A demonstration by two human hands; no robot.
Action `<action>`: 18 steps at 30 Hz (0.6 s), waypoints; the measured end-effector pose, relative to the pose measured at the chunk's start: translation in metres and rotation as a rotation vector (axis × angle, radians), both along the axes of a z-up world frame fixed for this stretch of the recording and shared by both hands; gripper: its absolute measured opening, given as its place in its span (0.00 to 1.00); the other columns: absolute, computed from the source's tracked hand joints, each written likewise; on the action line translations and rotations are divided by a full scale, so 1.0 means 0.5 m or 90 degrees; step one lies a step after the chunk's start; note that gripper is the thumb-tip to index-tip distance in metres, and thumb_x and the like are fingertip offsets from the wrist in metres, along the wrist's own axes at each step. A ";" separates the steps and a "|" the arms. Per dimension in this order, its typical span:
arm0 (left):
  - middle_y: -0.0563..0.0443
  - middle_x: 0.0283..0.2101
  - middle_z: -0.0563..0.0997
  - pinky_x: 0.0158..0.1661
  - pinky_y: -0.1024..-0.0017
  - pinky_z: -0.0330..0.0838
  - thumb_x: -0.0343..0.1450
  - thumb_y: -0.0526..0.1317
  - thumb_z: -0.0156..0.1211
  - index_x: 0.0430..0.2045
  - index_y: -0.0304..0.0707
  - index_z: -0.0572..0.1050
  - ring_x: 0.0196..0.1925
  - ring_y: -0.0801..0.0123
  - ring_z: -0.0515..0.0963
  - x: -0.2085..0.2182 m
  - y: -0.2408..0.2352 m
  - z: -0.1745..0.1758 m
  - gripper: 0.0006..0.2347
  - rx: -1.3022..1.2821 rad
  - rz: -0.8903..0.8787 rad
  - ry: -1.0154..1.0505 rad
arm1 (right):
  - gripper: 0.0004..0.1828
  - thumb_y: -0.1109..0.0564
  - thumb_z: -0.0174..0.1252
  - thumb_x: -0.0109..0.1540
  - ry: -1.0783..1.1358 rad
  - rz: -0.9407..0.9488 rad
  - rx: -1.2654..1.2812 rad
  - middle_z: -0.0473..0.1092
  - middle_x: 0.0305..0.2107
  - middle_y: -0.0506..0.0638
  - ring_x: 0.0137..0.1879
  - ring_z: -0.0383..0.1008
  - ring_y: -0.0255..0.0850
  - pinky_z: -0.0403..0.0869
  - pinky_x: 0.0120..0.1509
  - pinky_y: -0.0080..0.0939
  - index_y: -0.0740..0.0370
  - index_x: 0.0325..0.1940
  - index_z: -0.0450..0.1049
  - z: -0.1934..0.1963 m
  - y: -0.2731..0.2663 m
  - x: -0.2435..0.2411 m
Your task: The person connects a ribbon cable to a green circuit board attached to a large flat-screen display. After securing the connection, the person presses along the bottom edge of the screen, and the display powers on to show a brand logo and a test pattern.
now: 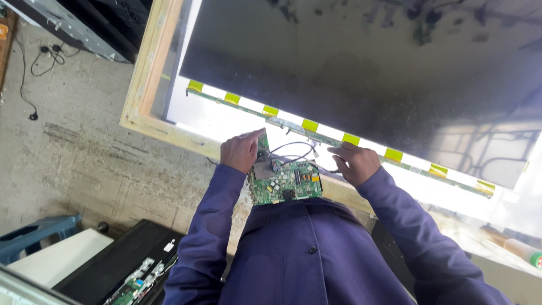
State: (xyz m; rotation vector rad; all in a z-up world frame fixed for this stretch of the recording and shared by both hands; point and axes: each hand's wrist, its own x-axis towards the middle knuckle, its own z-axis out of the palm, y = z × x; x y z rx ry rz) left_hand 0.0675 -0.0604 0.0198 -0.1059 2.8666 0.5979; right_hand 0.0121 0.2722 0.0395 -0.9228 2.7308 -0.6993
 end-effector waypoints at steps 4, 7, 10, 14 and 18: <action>0.46 0.23 0.81 0.34 0.55 0.78 0.75 0.41 0.50 0.56 0.61 0.72 0.27 0.54 0.82 0.059 -0.002 0.056 0.15 0.083 0.081 0.011 | 0.09 0.49 0.61 0.57 -0.059 -0.060 -0.013 0.71 0.22 0.40 0.25 0.74 0.41 0.74 0.31 0.42 0.48 0.40 0.78 -0.041 0.029 0.065; 0.55 0.19 0.75 0.33 0.56 0.76 0.72 0.45 0.57 0.42 0.56 0.70 0.24 0.57 0.80 0.114 -0.005 0.052 0.07 0.105 0.162 0.064 | 0.07 0.50 0.61 0.58 -0.109 -0.105 -0.085 0.70 0.17 0.43 0.23 0.74 0.44 0.71 0.28 0.44 0.53 0.31 0.73 -0.041 0.023 0.103; 0.55 0.18 0.75 0.29 0.57 0.75 0.74 0.43 0.55 0.36 0.53 0.70 0.23 0.57 0.79 0.158 -0.002 0.051 0.02 0.123 0.213 0.100 | 0.07 0.49 0.60 0.60 -0.131 -0.108 -0.103 0.73 0.19 0.46 0.23 0.74 0.46 0.71 0.27 0.44 0.52 0.36 0.76 -0.039 0.008 0.124; 0.52 0.17 0.74 0.26 0.59 0.73 0.75 0.38 0.54 0.34 0.48 0.72 0.22 0.57 0.79 0.204 0.009 0.057 0.01 0.191 0.263 0.121 | 0.06 0.49 0.61 0.60 -0.122 -0.087 -0.110 0.72 0.17 0.44 0.21 0.73 0.43 0.71 0.25 0.42 0.52 0.35 0.76 -0.063 -0.005 0.130; 0.52 0.17 0.75 0.25 0.61 0.73 0.75 0.38 0.53 0.35 0.48 0.74 0.22 0.57 0.79 0.232 0.018 0.056 0.02 0.215 0.298 0.110 | 0.04 0.55 0.62 0.59 -0.113 -0.067 -0.126 0.69 0.14 0.48 0.19 0.71 0.49 0.70 0.25 0.46 0.57 0.33 0.77 -0.025 -0.023 0.123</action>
